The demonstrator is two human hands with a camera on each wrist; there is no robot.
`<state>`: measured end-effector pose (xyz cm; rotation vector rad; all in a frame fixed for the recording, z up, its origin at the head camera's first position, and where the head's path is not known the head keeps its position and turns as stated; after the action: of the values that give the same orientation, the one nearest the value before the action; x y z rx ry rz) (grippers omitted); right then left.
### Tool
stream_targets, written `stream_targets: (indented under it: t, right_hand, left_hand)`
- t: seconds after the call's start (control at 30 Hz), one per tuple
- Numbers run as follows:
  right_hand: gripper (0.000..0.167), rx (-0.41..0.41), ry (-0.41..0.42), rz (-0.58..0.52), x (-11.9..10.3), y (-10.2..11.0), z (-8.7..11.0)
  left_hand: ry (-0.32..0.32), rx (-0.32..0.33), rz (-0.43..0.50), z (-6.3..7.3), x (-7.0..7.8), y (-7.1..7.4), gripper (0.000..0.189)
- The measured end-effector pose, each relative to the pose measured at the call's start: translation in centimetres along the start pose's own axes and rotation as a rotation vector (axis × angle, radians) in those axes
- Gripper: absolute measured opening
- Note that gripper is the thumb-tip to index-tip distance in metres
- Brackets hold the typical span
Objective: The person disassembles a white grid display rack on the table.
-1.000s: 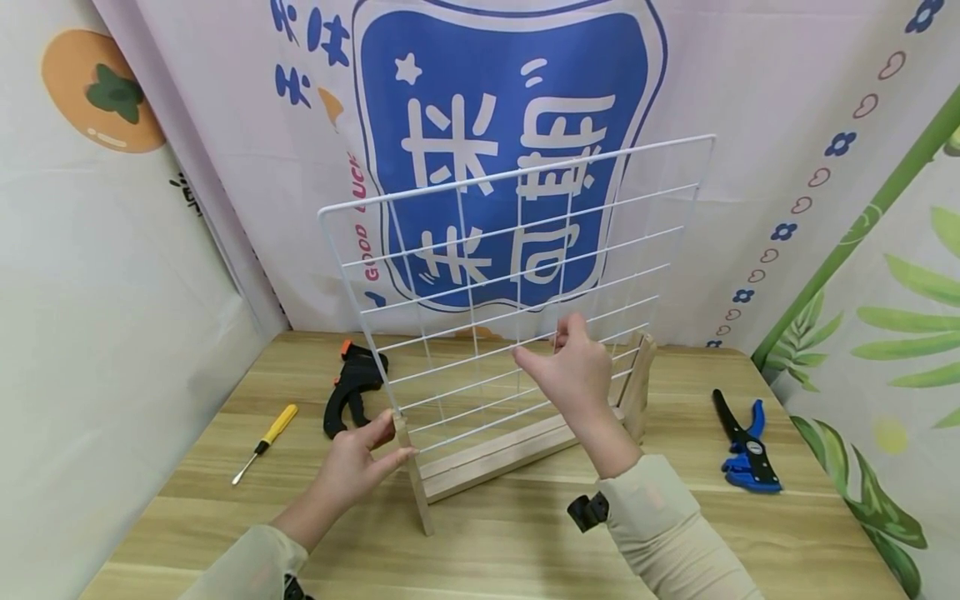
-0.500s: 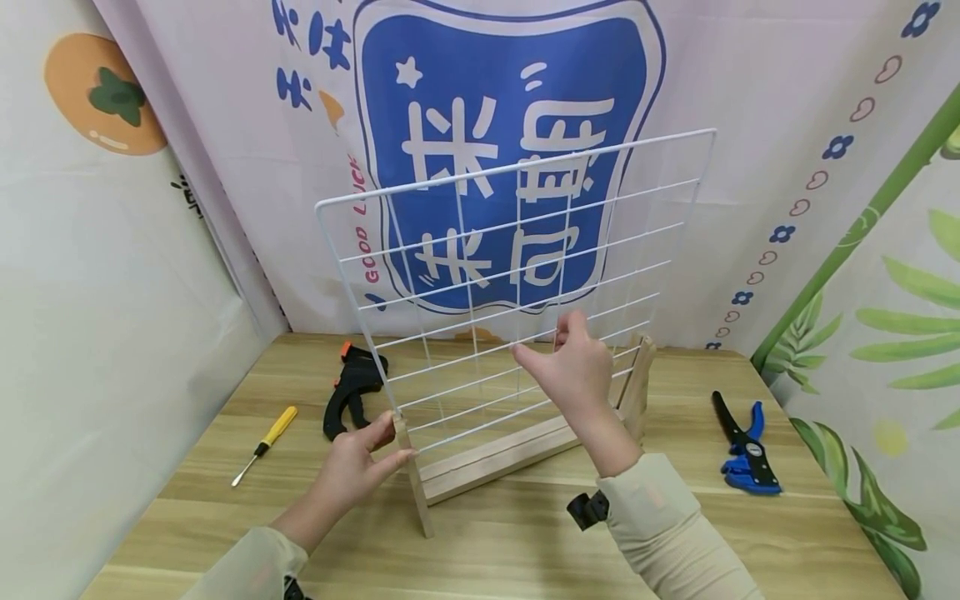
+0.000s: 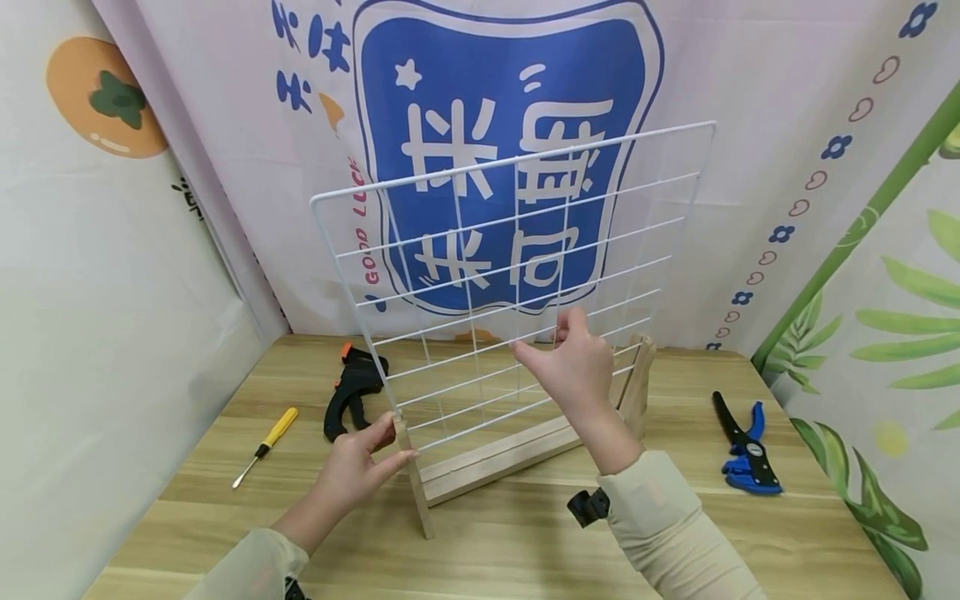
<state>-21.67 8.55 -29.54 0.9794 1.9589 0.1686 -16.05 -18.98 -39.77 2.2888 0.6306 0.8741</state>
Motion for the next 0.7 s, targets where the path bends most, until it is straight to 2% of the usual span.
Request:
stream_targets:
  t: [0.5,0.7]
  right_hand:
    - [0.048,-0.001,-0.005,0.008,-0.29,0.16,-0.13]
    - [0.048,-0.002,-0.007,0.004,-0.43,0.24,-0.15]
  left_hand:
    - [0.053,-0.024,-0.005,-0.11,0.21,0.02,0.057]
    - [0.036,-0.010,-0.009,-0.10,0.25,0.04,0.055]
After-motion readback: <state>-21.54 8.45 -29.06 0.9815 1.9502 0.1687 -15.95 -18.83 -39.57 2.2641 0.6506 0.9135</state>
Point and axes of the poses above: each hand's wrist, its own z-axis away from the middle knuckle, its own y-axis out of the back of the hand, x = y × z, the point moved 2 cm from there along -z, towards the middle knuckle, and after that the axes turned 12 degrees about -y, right-handed, at the moved point
